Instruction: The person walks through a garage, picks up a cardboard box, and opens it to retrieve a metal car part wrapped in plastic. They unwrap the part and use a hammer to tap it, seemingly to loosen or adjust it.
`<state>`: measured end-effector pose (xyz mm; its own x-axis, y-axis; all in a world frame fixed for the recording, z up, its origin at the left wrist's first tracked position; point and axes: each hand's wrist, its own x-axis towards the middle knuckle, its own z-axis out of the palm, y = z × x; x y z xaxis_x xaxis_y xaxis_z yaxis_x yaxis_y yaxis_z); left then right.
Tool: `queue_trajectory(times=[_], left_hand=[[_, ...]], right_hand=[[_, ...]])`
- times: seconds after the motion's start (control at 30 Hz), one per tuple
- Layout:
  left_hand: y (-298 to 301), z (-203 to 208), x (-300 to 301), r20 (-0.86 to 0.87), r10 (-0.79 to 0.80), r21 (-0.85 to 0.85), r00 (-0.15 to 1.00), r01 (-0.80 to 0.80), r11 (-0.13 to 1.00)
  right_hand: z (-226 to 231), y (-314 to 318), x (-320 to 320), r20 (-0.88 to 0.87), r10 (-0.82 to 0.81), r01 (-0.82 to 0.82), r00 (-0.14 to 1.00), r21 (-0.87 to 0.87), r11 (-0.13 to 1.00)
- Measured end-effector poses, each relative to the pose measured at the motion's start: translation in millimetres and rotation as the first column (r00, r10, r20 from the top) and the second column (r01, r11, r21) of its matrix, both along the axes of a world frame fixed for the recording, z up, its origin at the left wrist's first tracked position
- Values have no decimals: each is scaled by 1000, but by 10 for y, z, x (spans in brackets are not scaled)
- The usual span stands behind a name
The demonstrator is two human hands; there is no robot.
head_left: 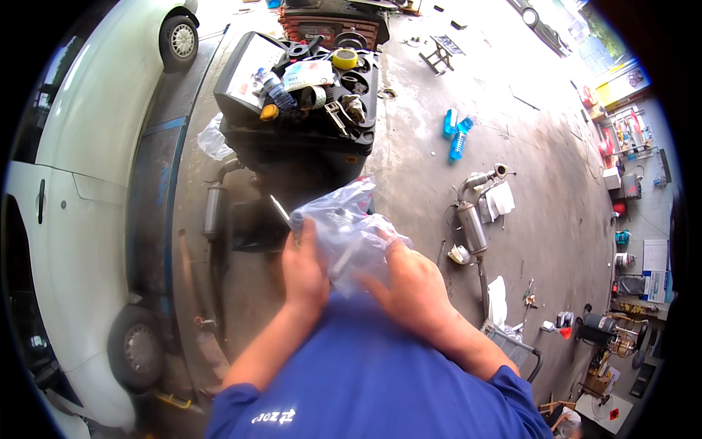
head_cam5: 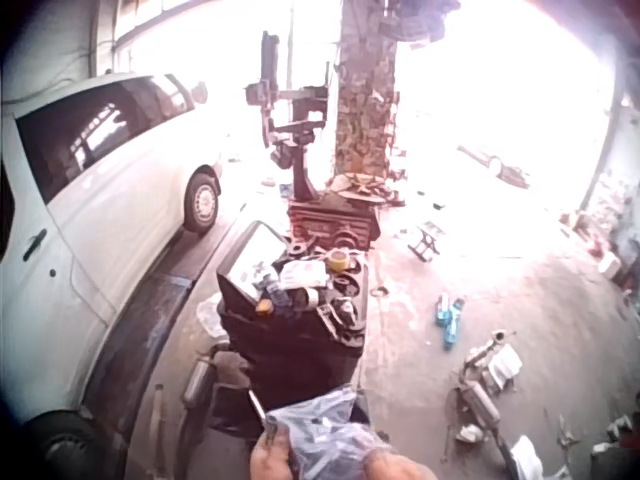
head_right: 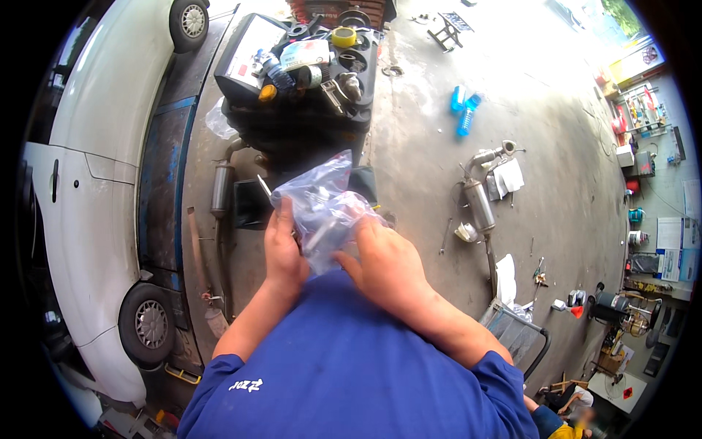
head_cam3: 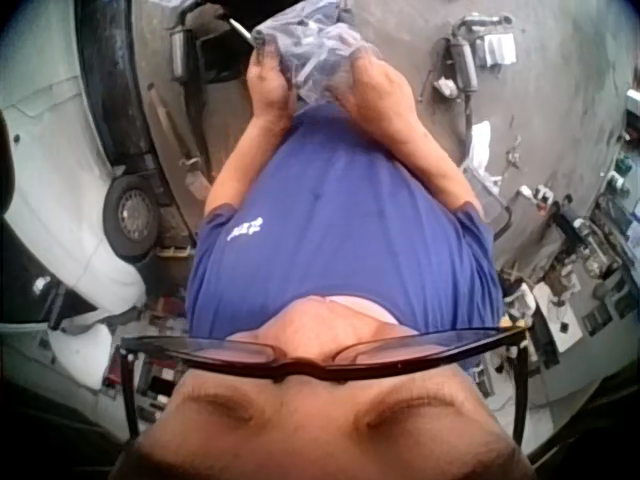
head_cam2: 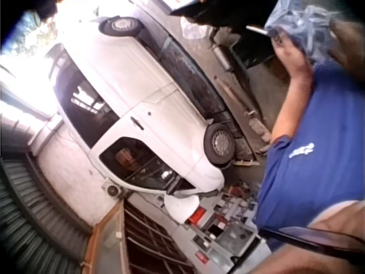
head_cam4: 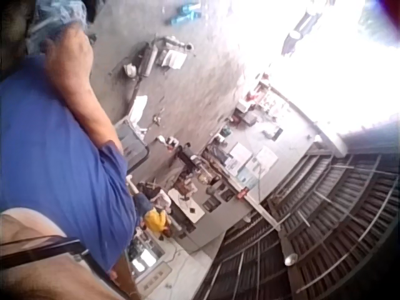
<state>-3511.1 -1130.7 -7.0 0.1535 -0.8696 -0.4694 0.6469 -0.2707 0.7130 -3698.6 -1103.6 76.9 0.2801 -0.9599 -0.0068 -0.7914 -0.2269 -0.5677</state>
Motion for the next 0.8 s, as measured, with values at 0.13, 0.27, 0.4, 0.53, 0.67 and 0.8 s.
queue_trajectory(times=[0.13,0.27,0.4,0.53,0.67,0.8], left_hand=[[97,187,17,159,-100,-65,982,112,992],[122,320,14,203,-115,-181,972,153,972],[181,389,-32,225,-130,-296,966,194,935],[181,372,-54,282,-74,-425,956,194,884],[174,505,84,241,-74,-368,968,161,916],[110,417,144,415,36,-286,909,93,954]], right_hand=[[-119,-36,9,166,-49,35,985,83,996],[-342,-38,-5,394,-142,70,908,191,979],[-615,-25,-119,578,-150,75,802,152,986],[-541,-58,-129,588,-90,39,804,98,994],[-471,-41,-221,471,5,5,882,-20,1000],[-553,12,-320,578,16,-51,816,45,998]])
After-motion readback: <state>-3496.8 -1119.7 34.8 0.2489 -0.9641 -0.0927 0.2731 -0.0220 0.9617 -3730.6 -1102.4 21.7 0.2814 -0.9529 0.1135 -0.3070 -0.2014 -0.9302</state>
